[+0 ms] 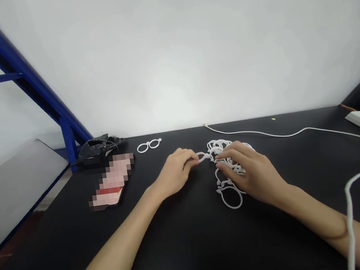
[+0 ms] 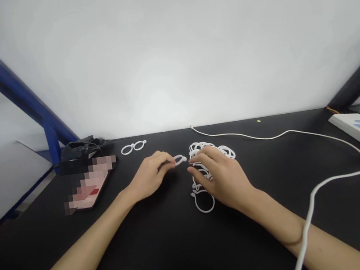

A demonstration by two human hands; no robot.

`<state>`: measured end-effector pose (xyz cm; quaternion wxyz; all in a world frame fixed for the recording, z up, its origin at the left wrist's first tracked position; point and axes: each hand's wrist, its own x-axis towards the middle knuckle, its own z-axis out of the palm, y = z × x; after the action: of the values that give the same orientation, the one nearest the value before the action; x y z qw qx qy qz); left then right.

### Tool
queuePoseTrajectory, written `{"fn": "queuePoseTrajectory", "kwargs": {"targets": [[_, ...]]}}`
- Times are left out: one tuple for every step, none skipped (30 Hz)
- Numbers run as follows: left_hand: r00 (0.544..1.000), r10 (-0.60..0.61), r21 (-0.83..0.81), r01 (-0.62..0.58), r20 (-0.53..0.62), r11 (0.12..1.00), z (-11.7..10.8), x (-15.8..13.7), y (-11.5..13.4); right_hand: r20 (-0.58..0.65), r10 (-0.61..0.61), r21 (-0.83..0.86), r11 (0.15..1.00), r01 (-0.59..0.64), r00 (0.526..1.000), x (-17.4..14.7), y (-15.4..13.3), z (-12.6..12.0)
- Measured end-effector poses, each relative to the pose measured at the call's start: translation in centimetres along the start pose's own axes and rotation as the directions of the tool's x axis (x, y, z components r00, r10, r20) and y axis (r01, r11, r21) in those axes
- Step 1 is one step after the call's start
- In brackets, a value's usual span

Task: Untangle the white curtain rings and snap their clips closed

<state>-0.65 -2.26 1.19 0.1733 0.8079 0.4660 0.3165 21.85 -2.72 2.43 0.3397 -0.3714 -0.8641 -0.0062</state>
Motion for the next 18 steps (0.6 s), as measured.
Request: {"fn": "queuePoseTrajectory", "kwargs": {"targets": [[0.999, -0.027, -0.130, 0.032, 0.039, 0.991, -0.1, -0.3, 0.9, -0.018, 0.020, 0.021, 1.000, -0.020, 1.000, 0.0, -0.1, -0.1], [0.994, -0.054, -0.247, 0.075, 0.091, 0.966, -0.2, -0.5, 1.8, -0.030, 0.034, 0.055, 0.998, -0.032, 0.999, 0.1, -0.3, -0.2], [0.986, -0.066, -0.354, 0.117, 0.151, 0.928, -0.2, -0.8, 2.7, -0.029, 0.041, 0.105, 0.994, -0.038, 0.999, 0.1, -0.5, -0.4], [0.976, -0.068, -0.443, 0.155, 0.206, 0.883, -0.3, -1.0, 3.4, -0.014, 0.045, 0.169, 0.985, -0.042, 0.999, 0.2, -0.8, -0.5], [0.968, -0.061, -0.508, 0.181, 0.245, 0.842, -0.3, -1.2, 4.0, 0.018, 0.055, 0.243, 0.968, -0.057, 0.998, 0.2, -1.0, -0.6], [0.960, -0.052, -0.554, 0.202, 0.275, 0.808, -0.3, -1.3, 4.4, 0.067, 0.075, 0.314, 0.945, -0.093, 0.995, 0.3, -1.2, -0.7], [0.954, -0.041, -0.579, 0.215, 0.297, 0.786, -0.3, -1.4, 4.7, 0.133, 0.104, 0.375, 0.915, -0.147, 0.986, 0.3, -1.4, -0.8], [0.948, -0.030, -0.589, 0.222, 0.318, 0.777, -0.2, -1.5, 4.8, 0.206, 0.133, 0.422, 0.882, -0.210, 0.970, 0.2, -1.6, -0.8], [0.941, -0.015, -0.588, 0.224, 0.339, 0.777, -0.1, -1.5, 4.8, 0.277, 0.150, 0.456, 0.849, -0.267, 0.949, 0.2, -1.8, -0.7], [0.935, 0.004, -0.585, 0.218, 0.355, 0.781, 0.0, -1.5, 4.7, 0.334, 0.150, 0.482, 0.821, -0.306, 0.931, 0.0, -1.9, -0.6], [0.931, 0.024, -0.584, 0.207, 0.363, 0.785, 0.1, -1.5, 4.5, 0.377, 0.135, 0.503, 0.801, -0.325, 0.916, -0.1, -2.0, -0.4], [0.929, 0.046, -0.589, 0.193, 0.366, 0.785, 0.3, -1.5, 4.4, 0.401, 0.108, 0.523, 0.789, -0.324, 0.910, -0.2, -2.2, -0.3], [0.930, 0.070, -0.602, 0.175, 0.362, 0.779, 0.5, -1.5, 4.2, 0.406, 0.073, 0.543, 0.783, -0.305, 0.911, -0.4, -2.3, -0.2], [0.931, 0.095, -0.619, 0.155, 0.352, 0.770, 0.6, -1.6, 4.2, 0.397, 0.037, 0.561, 0.781, -0.274, 0.917, -0.5, -2.4, -0.1], [0.932, 0.119, -0.635, 0.136, 0.342, 0.760, 0.7, -1.6, 4.1, 0.378, 0.000, 0.575, 0.784, -0.235, 0.926, -0.6, -2.5, -0.1], [0.932, 0.140, -0.646, 0.119, 0.336, 0.754, 0.8, -1.6, 4.2, 0.356, -0.038, 0.585, 0.789, -0.191, 0.934, -0.6, -2.6, -0.1], [0.931, 0.157, -0.645, 0.100, 0.329, 0.758, 0.8, -1.6, 4.2, 0.335, -0.080, 0.588, 0.796, -0.142, 0.939, -0.6, -2.5, -0.1], [0.935, 0.162, -0.631, 0.078, 0.315, 0.772, 0.8, -1.6, 4.3, 0.313, -0.113, 0.576, 0.812, -0.094, 0.943, -0.6, -2.4, -0.2]]}}
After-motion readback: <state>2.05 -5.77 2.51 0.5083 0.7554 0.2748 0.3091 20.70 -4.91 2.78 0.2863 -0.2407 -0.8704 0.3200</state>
